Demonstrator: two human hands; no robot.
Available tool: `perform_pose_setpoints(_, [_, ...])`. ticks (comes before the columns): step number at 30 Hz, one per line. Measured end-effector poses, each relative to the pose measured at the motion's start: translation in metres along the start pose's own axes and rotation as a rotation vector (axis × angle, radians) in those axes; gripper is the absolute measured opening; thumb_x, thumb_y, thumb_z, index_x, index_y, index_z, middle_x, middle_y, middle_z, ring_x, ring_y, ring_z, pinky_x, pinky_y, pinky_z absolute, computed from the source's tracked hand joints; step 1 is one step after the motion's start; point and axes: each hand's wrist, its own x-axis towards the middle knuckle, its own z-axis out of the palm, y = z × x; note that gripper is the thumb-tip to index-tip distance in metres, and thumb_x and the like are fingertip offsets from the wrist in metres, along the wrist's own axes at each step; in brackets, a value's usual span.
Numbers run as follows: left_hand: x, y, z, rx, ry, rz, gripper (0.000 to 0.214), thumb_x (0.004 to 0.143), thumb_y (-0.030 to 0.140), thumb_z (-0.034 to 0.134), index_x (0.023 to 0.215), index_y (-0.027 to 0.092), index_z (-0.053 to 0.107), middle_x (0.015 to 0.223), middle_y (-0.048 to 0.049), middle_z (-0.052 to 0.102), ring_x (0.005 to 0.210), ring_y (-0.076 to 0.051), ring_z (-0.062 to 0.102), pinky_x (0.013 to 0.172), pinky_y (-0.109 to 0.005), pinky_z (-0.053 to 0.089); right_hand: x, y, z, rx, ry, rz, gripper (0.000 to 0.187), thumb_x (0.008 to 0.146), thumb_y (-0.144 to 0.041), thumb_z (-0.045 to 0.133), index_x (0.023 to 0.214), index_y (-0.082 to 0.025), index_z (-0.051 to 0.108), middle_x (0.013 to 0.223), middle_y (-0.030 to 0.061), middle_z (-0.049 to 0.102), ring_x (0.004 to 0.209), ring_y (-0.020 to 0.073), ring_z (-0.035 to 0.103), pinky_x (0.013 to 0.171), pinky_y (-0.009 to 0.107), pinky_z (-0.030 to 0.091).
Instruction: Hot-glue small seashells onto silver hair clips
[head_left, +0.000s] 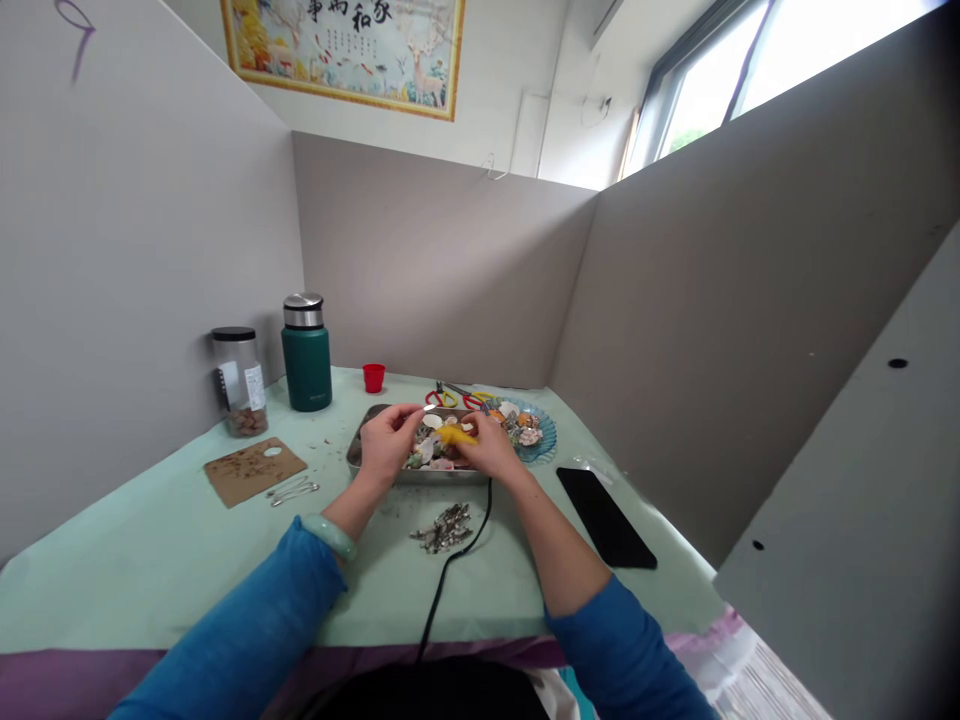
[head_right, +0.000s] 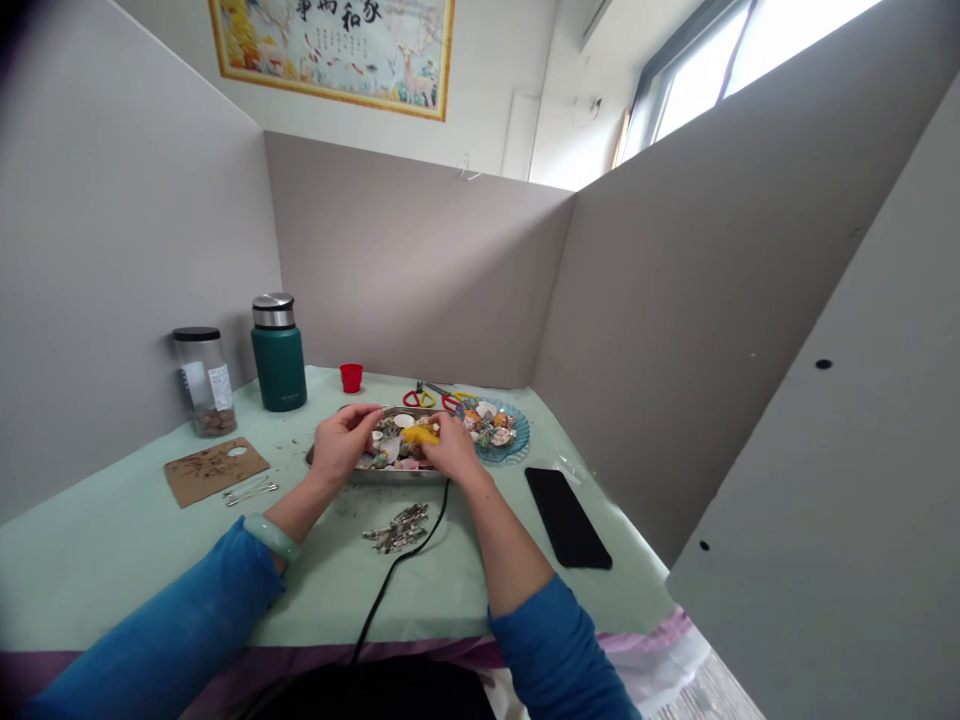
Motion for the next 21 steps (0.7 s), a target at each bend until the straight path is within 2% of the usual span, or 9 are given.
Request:
perform_pose_setpoints(2, [0.000,0.003,-0.001,-0.041,0.015,-0.060,0.030,0.072,0.042,0.067,0.087,0.016,0.071,0.047,0.0038,0.056,0.038,-0.010,0.048,0.041,-0.022,0.041,0.004,-0.001,-0.006,0.323,0.044,0.107,0.038,0.065,-0.035,0.071,0.096,-0.018,0.057,0.078,0.0004,0.058,0.067,0.0143,0.055,0.058,0.025,0.043])
perform_pose_setpoints(4, [0.001,0.005,-0.001,-0.078,0.029,-0.089,0.031,0.071,0.042,0.067,0.088,0.016,0.070,0.046,0.0043,0.055,0.038,-0.010,0.047,0.041,-0.021,0.039,0.006,-0.006,-0.014,0.723,0.043,0.191,0.044,0.069,-0.045,0.068,0.101,-0.020,0.052,0.078,-0.0002,0.058,0.057,0.0115,0.052,0.045,0.022,0.037])
perform_pose_setpoints(7, [0.001,0.006,-0.001,-0.102,0.029,-0.106,0.030,0.071,0.040,0.068,0.087,0.015,0.069,0.046,0.0047,0.054,0.039,-0.009,0.045,0.041,-0.021,0.038,0.006,-0.013,-0.022,1.091,0.064,0.185,0.042,0.067,-0.045,0.072,0.094,-0.022,0.049,0.073,-0.0030,0.057,0.055,0.0095,0.051,0.041,0.020,0.036])
perform_pose_setpoints(9, [0.001,0.005,-0.001,-0.098,0.022,-0.111,0.029,0.071,0.039,0.068,0.086,0.014,0.069,0.046,0.0047,0.053,0.039,-0.009,0.044,0.041,-0.021,0.037,0.004,-0.018,-0.023,1.168,0.014,0.198,0.040,0.066,-0.042,0.075,0.089,-0.022,0.049,0.066,-0.0050,0.054,0.052,0.0085,0.050,0.039,0.018,0.037])
perform_pose_setpoints(13, [0.001,0.004,-0.001,-0.094,0.024,-0.106,0.031,0.071,0.040,0.067,0.088,0.014,0.069,0.047,0.0048,0.054,0.040,-0.009,0.045,0.043,-0.021,0.038,0.000,-0.022,-0.020,1.293,-0.080,0.285,0.040,0.062,-0.033,0.080,0.087,-0.020,0.051,0.065,-0.0046,0.055,0.048,0.0063,0.049,0.031,0.013,0.028])
perform_pose_setpoints(15, [0.001,0.004,-0.001,-0.093,0.025,-0.102,0.032,0.071,0.041,0.067,0.088,0.014,0.069,0.048,0.0047,0.054,0.040,-0.009,0.045,0.043,-0.021,0.039,0.000,-0.023,-0.021,1.420,-0.044,0.268,0.037,0.065,-0.034,0.078,0.088,-0.020,0.052,0.067,-0.0040,0.056,0.048,0.0048,0.048,0.030,0.011,0.028])
perform_pose_setpoints(17, [0.001,0.004,-0.001,-0.088,0.027,-0.099,0.032,0.071,0.042,0.067,0.088,0.014,0.070,0.048,0.0047,0.054,0.040,-0.009,0.045,0.043,-0.021,0.039,0.000,-0.023,-0.024,1.515,0.007,0.241,0.032,0.071,-0.036,0.075,0.087,-0.020,0.052,0.072,-0.0019,0.059,0.053,0.0052,0.052,0.032,0.010,0.032])
perform_pose_setpoints(19, [0.000,0.005,-0.001,-0.092,0.021,-0.101,0.032,0.070,0.041,0.067,0.087,0.014,0.070,0.047,0.0048,0.054,0.039,-0.009,0.045,0.043,-0.021,0.038,0.002,-0.022,-0.025,1.514,0.002,0.309,0.029,0.074,-0.037,0.072,0.087,-0.019,0.054,0.076,0.0008,0.061,0.056,0.0069,0.055,0.033,0.011,0.035])
perform_pose_setpoints(21, [0.000,0.006,0.000,-0.100,0.018,-0.107,0.032,0.070,0.041,0.067,0.087,0.014,0.069,0.047,0.0049,0.054,0.039,-0.009,0.045,0.042,-0.021,0.038,0.003,-0.021,-0.024,1.454,-0.053,0.428,0.029,0.074,-0.036,0.072,0.087,-0.017,0.055,0.073,0.0005,0.061,0.051,0.0064,0.052,0.031,0.012,0.033])
